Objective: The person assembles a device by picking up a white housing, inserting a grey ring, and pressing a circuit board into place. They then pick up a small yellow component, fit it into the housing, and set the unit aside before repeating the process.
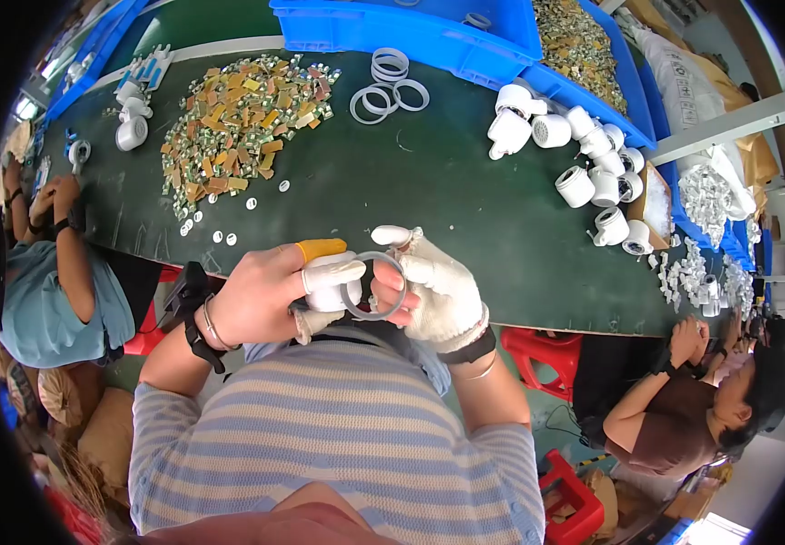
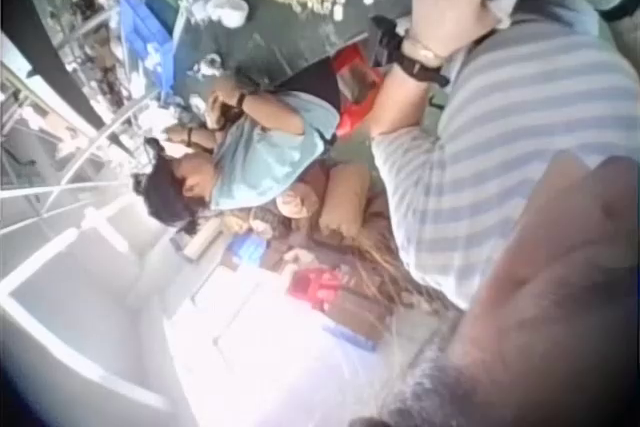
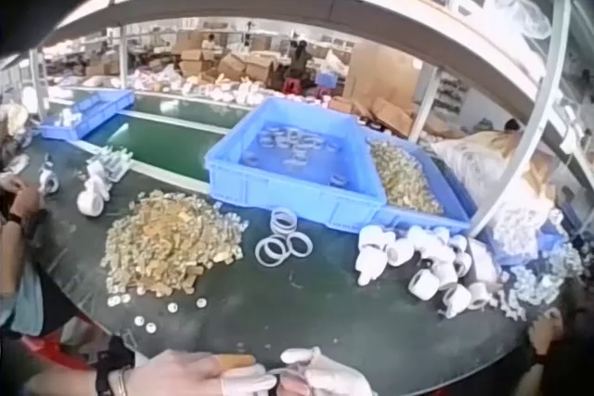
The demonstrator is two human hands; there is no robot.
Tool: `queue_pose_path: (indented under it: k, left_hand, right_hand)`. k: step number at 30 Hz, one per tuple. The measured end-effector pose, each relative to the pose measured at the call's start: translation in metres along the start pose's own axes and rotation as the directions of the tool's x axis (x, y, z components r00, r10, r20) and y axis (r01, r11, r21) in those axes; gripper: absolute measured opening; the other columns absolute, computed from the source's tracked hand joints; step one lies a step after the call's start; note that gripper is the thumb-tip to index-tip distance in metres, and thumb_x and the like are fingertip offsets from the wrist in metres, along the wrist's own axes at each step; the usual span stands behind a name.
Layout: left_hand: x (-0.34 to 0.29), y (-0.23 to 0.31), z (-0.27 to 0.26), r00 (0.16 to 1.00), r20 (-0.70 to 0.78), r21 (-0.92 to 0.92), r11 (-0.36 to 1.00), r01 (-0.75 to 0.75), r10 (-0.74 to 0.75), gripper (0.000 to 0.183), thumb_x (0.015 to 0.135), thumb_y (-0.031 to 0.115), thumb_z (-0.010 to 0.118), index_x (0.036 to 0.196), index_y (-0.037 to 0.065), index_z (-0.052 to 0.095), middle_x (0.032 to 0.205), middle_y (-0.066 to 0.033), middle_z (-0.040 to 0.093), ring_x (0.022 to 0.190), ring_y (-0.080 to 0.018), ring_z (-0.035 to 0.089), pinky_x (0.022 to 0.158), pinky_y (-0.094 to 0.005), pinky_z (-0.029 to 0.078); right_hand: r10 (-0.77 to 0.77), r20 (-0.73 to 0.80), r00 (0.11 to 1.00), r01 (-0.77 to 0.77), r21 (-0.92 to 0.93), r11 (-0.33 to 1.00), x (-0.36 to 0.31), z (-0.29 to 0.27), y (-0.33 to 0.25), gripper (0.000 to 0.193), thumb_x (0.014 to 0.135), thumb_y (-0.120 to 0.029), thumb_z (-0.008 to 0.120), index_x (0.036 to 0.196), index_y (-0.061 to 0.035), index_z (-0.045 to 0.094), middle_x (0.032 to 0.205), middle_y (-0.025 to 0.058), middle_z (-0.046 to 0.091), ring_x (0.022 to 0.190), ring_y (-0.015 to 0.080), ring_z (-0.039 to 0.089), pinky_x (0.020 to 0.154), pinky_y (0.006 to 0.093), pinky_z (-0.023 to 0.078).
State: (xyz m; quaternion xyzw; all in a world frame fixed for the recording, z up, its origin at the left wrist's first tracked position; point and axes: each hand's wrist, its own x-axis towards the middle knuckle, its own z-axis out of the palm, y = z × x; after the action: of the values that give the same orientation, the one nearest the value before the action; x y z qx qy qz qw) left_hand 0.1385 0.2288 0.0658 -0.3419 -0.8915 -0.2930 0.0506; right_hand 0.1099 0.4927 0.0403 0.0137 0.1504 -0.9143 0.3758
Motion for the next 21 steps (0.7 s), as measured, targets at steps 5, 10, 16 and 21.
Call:
queue_pose_path:
  k: [5, 10, 16, 21]
  left_hand:
    - [0.003, 0.002, -0.005, 0.986, 0.087, 0.020, 0.990, -0.143, 0.141, 0.063, 0.074, 0.027, 0.087, 0.134, 0.021, 0.067, 0.095, -0.0063, 0.064, 0.075, -0.0272, 0.067, 0.064, -0.0388, 0.056]
    - [0.005, 0.012, -0.015, 0.995, 0.094, 0.135, 0.991, 0.025, -0.038, 0.065, 0.068, 0.021, 0.086, 0.131, 0.022, 0.070, 0.100, -0.0090, 0.066, 0.076, -0.0287, 0.068, 0.066, -0.0392, 0.057]
    - [0.007, 0.010, -0.011, 0.989, 0.036, 0.167, 0.977, 0.135, -0.143, 0.073, 0.070, 0.019, 0.086, 0.140, 0.024, 0.065, 0.102, -0.0112, 0.067, 0.077, -0.0313, 0.068, 0.067, -0.0416, 0.058]
    - [0.013, 0.000, 0.015, 0.920, -0.064, -0.649, 0.716, 0.256, -0.387, 0.072, 0.095, 0.024, 0.078, 0.158, 0.013, 0.044, 0.129, -0.0117, 0.066, 0.106, -0.0219, 0.072, 0.085, -0.0349, 0.062]
  right_hand:
    - [0.278, 0.044, 0.960, -0.276, -0.059, 0.959, 0.005, -0.009, -0.009, 0.041, 0.104, -0.016, 0.061, 0.140, 0.0025, 0.053, 0.074, 0.0048, 0.051, 0.056, 0.0096, 0.044, 0.043, 0.0250, 0.033]
    - [-0.446, 0.064, 0.893, 0.115, -0.989, 0.089, 0.011, 0.017, -0.017, 0.027, 0.107, -0.020, 0.058, 0.119, 0.0031, 0.067, 0.092, 0.0051, 0.069, 0.076, 0.0109, 0.059, 0.072, 0.0239, 0.048]
    - [-0.280, 0.460, 0.843, 0.167, -0.718, -0.675, -0.003, 0.050, -0.002, 0.035, 0.082, -0.016, 0.083, 0.115, -0.0097, 0.070, 0.115, 0.0102, 0.071, 0.087, 0.0245, 0.066, 0.081, 0.0373, 0.054]
    - [-0.523, 0.418, 0.743, 0.081, -0.831, -0.550, -0.009, 0.042, -0.003, 0.027, 0.085, -0.010, 0.075, 0.112, -0.0057, 0.073, 0.094, 0.0093, 0.070, 0.078, 0.0279, 0.067, 0.076, 0.0396, 0.055]
